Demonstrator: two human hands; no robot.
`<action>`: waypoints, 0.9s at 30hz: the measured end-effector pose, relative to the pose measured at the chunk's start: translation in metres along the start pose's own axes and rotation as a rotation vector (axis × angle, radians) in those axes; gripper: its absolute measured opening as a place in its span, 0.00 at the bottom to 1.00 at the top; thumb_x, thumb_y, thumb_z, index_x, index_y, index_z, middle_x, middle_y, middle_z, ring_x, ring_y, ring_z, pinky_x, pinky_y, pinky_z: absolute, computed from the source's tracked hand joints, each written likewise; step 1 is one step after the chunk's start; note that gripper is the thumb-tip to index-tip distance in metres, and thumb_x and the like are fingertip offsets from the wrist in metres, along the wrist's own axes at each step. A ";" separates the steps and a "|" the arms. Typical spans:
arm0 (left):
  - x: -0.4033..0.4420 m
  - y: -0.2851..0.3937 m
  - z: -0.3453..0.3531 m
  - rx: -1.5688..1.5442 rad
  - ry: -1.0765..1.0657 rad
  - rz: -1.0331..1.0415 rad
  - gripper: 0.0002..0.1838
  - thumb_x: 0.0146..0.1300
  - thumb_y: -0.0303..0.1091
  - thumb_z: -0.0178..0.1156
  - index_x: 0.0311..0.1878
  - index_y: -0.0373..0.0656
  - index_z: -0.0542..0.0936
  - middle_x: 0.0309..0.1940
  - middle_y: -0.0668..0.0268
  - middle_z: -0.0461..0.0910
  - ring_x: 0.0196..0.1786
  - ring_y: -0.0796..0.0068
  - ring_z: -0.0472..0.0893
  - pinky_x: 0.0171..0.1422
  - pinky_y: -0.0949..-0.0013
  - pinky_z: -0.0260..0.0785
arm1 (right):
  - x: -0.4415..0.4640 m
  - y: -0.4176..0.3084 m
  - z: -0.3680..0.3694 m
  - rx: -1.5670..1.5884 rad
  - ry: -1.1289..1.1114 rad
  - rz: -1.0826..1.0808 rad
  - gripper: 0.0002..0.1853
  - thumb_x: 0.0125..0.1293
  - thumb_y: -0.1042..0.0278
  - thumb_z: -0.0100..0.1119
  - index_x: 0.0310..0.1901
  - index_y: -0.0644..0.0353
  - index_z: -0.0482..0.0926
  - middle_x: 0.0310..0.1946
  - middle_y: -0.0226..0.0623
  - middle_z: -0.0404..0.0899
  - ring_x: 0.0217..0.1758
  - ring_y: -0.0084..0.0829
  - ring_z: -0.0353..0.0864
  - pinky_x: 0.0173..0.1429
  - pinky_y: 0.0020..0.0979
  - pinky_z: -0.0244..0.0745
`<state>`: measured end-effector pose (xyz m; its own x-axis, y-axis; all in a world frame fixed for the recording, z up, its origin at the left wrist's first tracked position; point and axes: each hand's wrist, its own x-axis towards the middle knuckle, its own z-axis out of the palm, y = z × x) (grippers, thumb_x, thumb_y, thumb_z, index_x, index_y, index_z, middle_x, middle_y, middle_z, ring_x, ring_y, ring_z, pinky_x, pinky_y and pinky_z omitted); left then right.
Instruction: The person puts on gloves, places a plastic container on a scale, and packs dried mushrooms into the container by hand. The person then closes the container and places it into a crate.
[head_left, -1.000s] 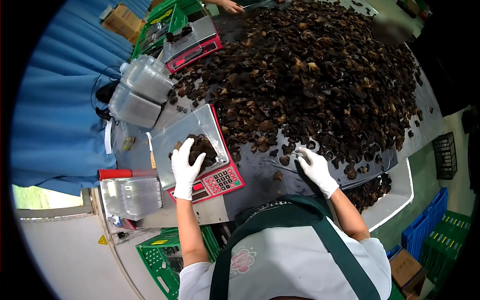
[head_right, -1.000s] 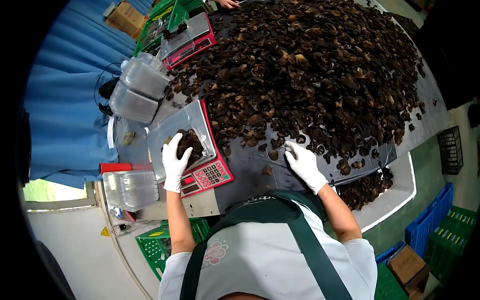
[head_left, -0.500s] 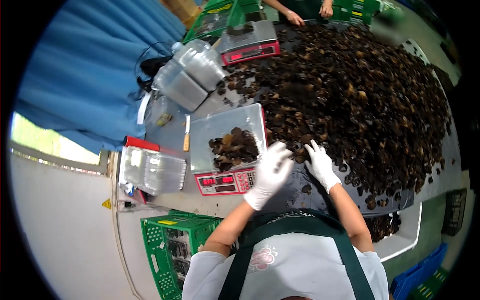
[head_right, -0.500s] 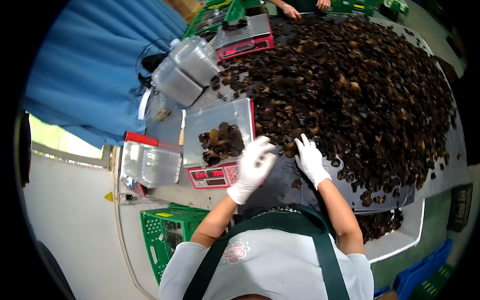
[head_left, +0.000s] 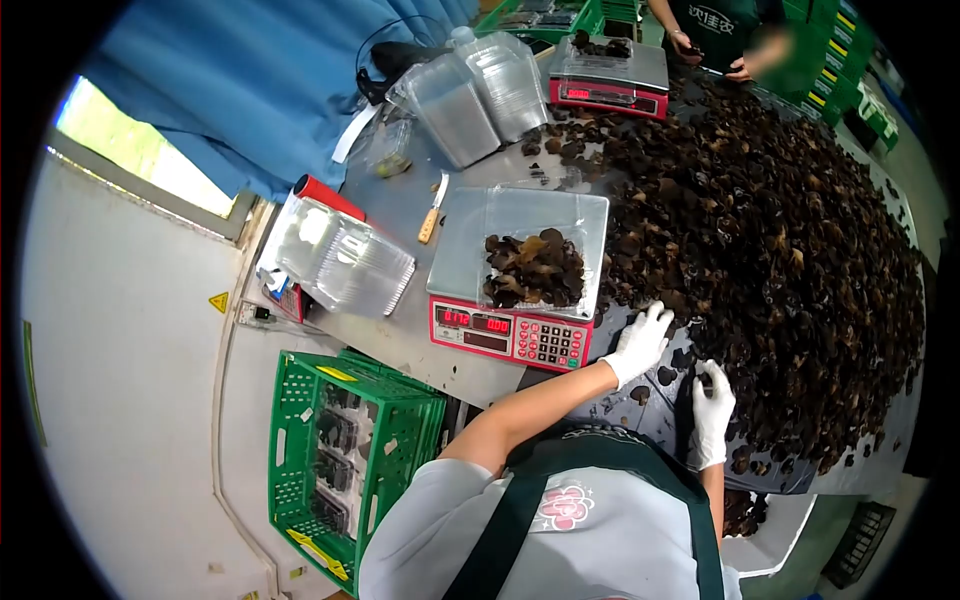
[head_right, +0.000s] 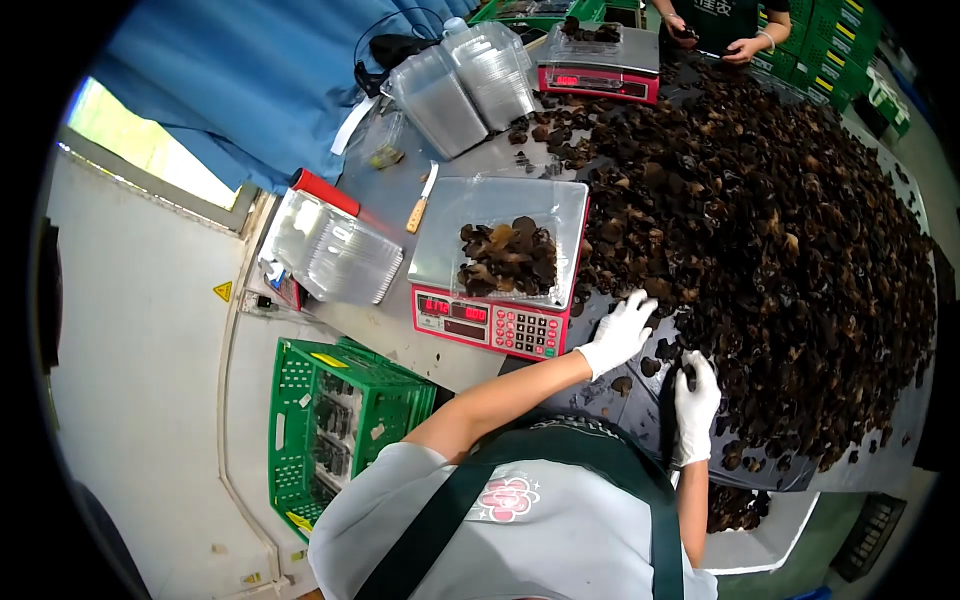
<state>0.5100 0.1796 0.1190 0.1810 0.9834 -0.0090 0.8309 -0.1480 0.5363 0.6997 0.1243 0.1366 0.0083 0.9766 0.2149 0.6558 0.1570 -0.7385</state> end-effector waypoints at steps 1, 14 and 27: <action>-0.002 -0.003 0.003 -0.019 0.007 0.076 0.23 0.60 0.34 0.58 0.59 0.44 0.70 0.61 0.57 0.64 0.54 0.54 0.74 0.51 0.58 0.75 | -0.004 -0.005 -0.001 0.025 -0.029 0.034 0.16 0.54 0.79 0.63 0.47 0.63 0.79 0.48 0.45 0.81 0.56 0.40 0.79 0.62 0.34 0.71; -0.051 -0.004 -0.025 -0.593 0.246 -0.113 0.26 0.56 0.20 0.53 0.60 0.41 0.72 0.63 0.53 0.68 0.65 0.54 0.69 0.67 0.64 0.62 | 0.003 -0.019 0.021 -0.038 -0.102 -0.032 0.16 0.56 0.74 0.64 0.48 0.60 0.79 0.50 0.42 0.80 0.56 0.38 0.79 0.61 0.33 0.72; -0.044 -0.043 -0.214 -0.171 0.973 0.075 0.08 0.59 0.21 0.58 0.41 0.38 0.81 0.47 0.57 0.80 0.53 0.65 0.79 0.59 0.66 0.71 | 0.008 -0.024 0.010 -0.041 -0.052 0.125 0.26 0.58 0.72 0.64 0.61 0.57 0.72 0.52 0.41 0.79 0.38 0.32 0.81 0.46 0.28 0.76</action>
<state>0.3542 0.1650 0.2771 -0.3445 0.6410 0.6858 0.7338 -0.2717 0.6226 0.6765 0.1296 0.1497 0.0530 0.9947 0.0886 0.6823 0.0287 -0.7305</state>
